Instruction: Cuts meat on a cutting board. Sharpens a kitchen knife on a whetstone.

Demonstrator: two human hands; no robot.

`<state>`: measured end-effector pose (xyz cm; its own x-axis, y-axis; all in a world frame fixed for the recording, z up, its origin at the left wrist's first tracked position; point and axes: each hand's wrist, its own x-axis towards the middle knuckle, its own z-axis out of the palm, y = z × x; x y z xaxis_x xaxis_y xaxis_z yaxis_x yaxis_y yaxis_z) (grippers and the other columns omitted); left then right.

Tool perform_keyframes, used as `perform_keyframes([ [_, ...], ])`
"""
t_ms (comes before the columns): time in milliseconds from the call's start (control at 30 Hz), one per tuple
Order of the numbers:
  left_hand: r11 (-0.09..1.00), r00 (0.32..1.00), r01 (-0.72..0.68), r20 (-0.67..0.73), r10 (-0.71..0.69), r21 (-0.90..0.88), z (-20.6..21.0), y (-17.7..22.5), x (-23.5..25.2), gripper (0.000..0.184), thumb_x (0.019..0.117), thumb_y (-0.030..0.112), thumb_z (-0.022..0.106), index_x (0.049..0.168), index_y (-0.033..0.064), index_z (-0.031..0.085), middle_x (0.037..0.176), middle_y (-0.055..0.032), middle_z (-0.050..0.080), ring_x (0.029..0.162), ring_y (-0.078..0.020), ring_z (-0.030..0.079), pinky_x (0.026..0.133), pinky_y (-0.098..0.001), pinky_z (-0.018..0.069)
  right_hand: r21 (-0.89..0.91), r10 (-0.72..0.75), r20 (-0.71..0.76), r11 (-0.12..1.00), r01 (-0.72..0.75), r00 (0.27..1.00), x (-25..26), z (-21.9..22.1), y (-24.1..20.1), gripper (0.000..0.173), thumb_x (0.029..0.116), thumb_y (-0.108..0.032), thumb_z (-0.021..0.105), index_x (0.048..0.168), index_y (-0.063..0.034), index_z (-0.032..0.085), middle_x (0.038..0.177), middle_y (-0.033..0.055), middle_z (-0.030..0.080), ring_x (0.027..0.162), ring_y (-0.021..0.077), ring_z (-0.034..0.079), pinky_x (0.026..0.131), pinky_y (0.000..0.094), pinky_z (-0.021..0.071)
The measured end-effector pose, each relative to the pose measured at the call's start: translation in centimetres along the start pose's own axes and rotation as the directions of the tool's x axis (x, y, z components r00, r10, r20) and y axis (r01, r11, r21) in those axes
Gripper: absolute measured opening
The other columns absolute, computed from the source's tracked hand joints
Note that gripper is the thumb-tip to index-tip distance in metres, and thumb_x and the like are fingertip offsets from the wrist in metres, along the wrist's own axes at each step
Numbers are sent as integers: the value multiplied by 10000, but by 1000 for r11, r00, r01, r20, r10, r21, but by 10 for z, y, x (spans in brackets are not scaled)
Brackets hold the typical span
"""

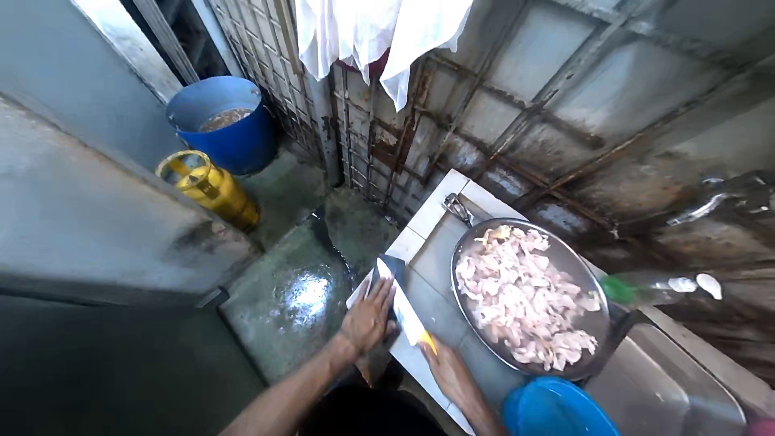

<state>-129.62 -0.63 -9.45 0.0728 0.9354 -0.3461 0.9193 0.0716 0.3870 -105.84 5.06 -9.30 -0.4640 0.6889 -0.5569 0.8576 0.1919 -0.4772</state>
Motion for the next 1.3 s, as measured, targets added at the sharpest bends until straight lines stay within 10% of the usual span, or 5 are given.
perform_keyframes([
  [167, 999, 992, 38, -118, -41, -28, 49, 36, -54, 827, 1042, 604, 357, 1619, 18, 276, 1726, -118, 158, 1599, -278, 133, 1272, -600, 114, -25, 1, 88, 1000, 1, 996, -54, 15, 20, 500, 1057, -456, 501, 1217, -18, 683, 979, 212, 737, 943, 379, 728, 865, 590, 564],
  [433, 990, 994, 111, -23, -109, 91, -37, -32, 44, 739, 1076, 540, 296, 1638, 63, 242, 1742, -93, 71, 1610, -239, -15, 1280, -588, -2, -13, 14, -23, 1000, -14, 1000, 59, -16, -49, 499, 1081, -494, 422, 1272, -88, 642, 1024, 152, 724, 976, 305, 717, 895, 510, 562],
  [667, 999, 989, 42, -143, -45, -24, 51, 31, -54, 810, 1042, 579, 391, 1612, 12, 296, 1720, -119, 179, 1597, -276, 144, 1273, -594, 121, 35, -30, 83, 999, 27, 996, -45, 24, 22, 495, 1058, -428, 512, 1213, 9, 685, 972, 223, 736, 934, 379, 729, 871, 588, 564],
  [900, 994, 996, 85, 24, -87, 74, -47, -44, 43, 716, 1086, 506, 326, 1637, 56, 242, 1740, -87, 99, 1609, -247, 47, 1275, -605, 20, -104, 9, 4, 995, -9, 1000, 64, -34, -61, 477, 1085, -457, 436, 1288, -76, 640, 1044, 174, 723, 996, 336, 714, 898, 539, 560],
  [1300, 993, 989, 106, -95, -111, -58, 17, 14, -19, 762, 1066, 508, 380, 1617, -5, 260, 1722, -151, 149, 1601, -303, 107, 1275, -610, 80, -54, -73, 28, 996, 75, 997, 7, 2, 7, 429, 1057, -393, 535, 1226, -32, 692, 1000, 193, 740, 952, 350, 727, 883, 566, 567],
])
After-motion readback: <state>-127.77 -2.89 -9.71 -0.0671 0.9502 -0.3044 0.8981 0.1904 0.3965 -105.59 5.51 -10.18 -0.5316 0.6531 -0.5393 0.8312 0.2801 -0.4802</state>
